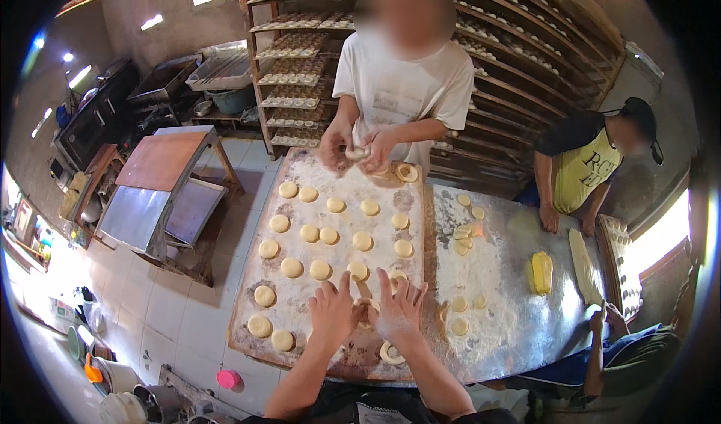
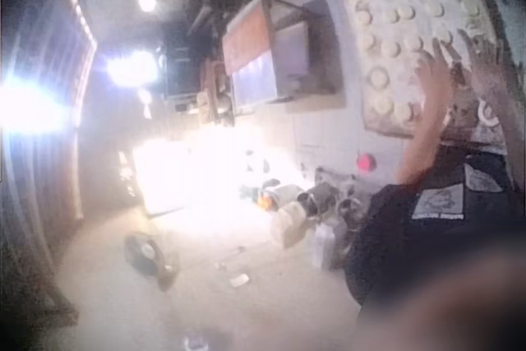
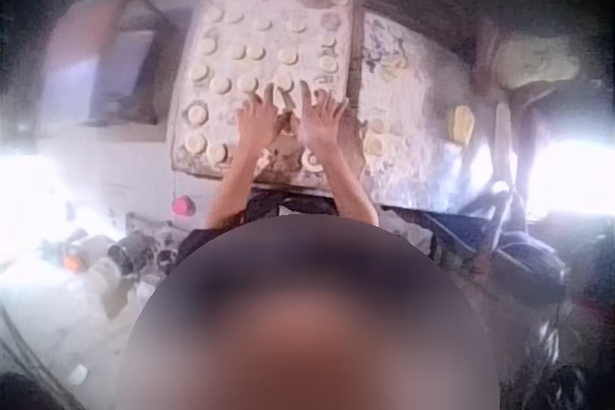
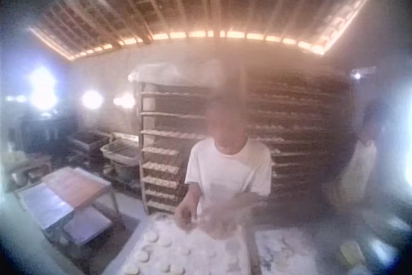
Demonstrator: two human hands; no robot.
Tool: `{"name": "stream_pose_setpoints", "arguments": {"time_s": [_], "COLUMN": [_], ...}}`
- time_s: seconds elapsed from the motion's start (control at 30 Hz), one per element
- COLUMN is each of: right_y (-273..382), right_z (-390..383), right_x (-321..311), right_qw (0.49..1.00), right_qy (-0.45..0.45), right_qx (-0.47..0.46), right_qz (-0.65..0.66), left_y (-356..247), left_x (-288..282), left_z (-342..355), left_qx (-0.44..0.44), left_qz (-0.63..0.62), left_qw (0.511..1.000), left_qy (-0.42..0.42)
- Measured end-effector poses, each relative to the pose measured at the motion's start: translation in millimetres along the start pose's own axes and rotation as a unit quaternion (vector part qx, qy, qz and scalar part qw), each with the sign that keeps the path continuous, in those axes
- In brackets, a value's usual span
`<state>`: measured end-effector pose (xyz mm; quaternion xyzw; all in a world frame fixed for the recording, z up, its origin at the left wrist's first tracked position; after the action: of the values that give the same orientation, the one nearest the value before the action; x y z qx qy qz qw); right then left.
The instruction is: The person shapes small dough pieces into ring shapes by hand and places them on a floured wooden board. Two coworkers assist by rolling and cutting dough nearby.
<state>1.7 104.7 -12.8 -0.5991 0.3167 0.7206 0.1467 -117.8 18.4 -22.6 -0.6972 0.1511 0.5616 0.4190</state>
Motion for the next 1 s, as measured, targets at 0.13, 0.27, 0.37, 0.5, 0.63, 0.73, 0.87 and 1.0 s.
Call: {"name": "stream_pose_setpoints", "arguments": {"time_s": [0.13,0.27,0.37,0.5,0.63,0.73,0.87,1.0], "right_y": [3,15,40,91,133,128,27,-162], "right_z": [2,-8,-20,-30,-32,-37,-56,-99], "right_x": [7,-4,9,46,61,51,39,-11], "right_qw": [0.999,0.998,0.989,0.951,0.926,0.882,0.812,0.93], "right_qy": [-0.004,-0.054,0.017,0.163,0.189,0.206,0.27,0.067], "right_qx": [0.015,-0.017,-0.081,-0.184,-0.305,-0.336,-0.095,0.066], "right_qz": [-0.039,-0.003,0.121,0.188,0.12,0.256,0.509,0.356], "left_y": [-7,3,26,107,130,124,113,54], "left_x": [10,5,-24,-62,-56,-52,-48,-47], "left_z": [-1,-2,-14,-55,-90,-94,-92,-90], "left_qx": [-0.002,-0.002,0.022,-0.124,-0.157,-0.11,-0.078,-0.072], "left_qz": [0.002,-0.01,-0.095,-0.022,0.059,0.03,-0.022,-0.109], "left_qw": [1.0,0.999,0.995,0.991,0.986,0.992,0.997,0.991], "left_qy": [0.017,0.039,-0.012,-0.04,-0.027,-0.057,0.001,0.0]}}
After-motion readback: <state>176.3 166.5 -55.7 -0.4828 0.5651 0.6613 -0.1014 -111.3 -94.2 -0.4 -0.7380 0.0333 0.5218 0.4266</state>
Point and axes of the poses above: each hand's wrist, its own z-axis towards the middle knuckle, its own x-axis out of the palm, y = z × x, the point moved 8 cm from there along z, towards the middle knuckle, and after that the axes turned 5 degrees about -x, right-handed, at the moved point
